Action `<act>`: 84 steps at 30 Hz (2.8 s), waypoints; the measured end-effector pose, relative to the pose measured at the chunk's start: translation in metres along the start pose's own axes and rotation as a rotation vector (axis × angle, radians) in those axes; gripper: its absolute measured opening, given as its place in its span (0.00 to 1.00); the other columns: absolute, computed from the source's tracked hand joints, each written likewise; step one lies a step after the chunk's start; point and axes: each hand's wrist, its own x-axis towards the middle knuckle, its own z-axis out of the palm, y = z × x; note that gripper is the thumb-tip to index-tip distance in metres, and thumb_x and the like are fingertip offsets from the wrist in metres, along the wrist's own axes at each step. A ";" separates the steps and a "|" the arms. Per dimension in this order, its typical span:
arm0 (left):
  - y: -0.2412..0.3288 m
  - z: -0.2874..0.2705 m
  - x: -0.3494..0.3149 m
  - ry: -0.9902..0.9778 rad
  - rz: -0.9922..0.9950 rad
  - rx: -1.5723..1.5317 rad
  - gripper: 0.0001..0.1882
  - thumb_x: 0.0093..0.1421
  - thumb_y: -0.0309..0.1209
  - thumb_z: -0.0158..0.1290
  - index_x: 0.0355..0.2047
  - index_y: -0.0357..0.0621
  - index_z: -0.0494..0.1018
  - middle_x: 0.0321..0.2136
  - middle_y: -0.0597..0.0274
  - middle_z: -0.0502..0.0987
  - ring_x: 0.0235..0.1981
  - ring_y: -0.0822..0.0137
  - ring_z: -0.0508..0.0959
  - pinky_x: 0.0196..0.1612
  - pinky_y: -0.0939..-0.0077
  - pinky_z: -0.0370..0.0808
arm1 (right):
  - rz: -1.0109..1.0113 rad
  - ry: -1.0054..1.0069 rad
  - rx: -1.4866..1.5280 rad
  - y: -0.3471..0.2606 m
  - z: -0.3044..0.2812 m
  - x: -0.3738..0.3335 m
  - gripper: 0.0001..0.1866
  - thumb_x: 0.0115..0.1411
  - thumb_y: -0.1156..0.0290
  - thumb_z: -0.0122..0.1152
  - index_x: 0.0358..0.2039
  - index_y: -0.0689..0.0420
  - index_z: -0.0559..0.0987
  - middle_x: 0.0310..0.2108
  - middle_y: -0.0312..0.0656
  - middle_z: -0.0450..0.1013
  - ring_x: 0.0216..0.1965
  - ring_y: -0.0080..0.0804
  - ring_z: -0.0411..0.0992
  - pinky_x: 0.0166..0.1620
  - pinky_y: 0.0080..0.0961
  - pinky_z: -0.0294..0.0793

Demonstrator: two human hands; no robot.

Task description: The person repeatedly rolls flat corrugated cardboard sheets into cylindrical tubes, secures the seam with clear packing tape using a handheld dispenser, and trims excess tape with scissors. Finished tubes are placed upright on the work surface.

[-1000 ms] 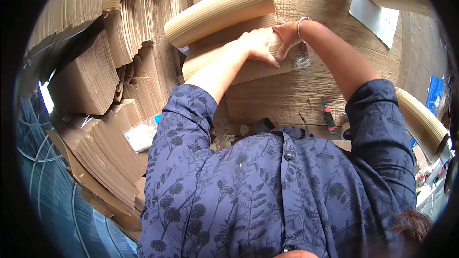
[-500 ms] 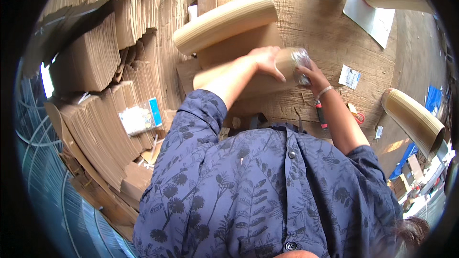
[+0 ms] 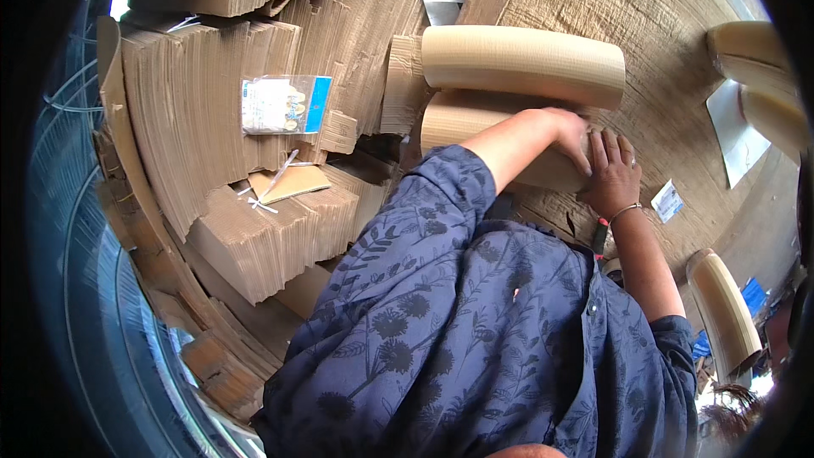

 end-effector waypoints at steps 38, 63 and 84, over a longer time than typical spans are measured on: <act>0.001 -0.075 0.007 0.045 -0.054 0.024 0.55 0.31 0.56 0.72 0.55 0.35 0.66 0.50 0.43 0.76 0.53 0.53 0.75 0.57 0.66 0.70 | 0.141 -0.092 0.798 0.106 0.018 0.092 0.58 0.43 0.50 0.77 0.69 0.52 0.53 0.67 0.51 0.54 0.66 0.49 0.56 0.61 0.41 0.67; -0.005 -0.014 0.008 0.018 0.043 0.005 0.56 0.37 0.58 0.68 0.62 0.39 0.62 0.57 0.44 0.70 0.60 0.53 0.69 0.64 0.65 0.64 | -0.013 -0.052 0.069 0.020 0.016 -0.008 0.51 0.42 0.62 0.74 0.67 0.35 0.58 0.67 0.47 0.54 0.63 0.63 0.54 0.64 0.52 0.59; 0.050 0.040 -0.051 0.381 -0.089 0.364 0.57 0.33 0.49 0.70 0.63 0.42 0.59 0.58 0.50 0.69 0.61 0.55 0.68 0.64 0.63 0.64 | 0.076 -0.455 0.297 0.019 -0.007 0.014 0.58 0.32 0.47 0.81 0.65 0.41 0.63 0.63 0.41 0.61 0.64 0.41 0.61 0.60 0.39 0.65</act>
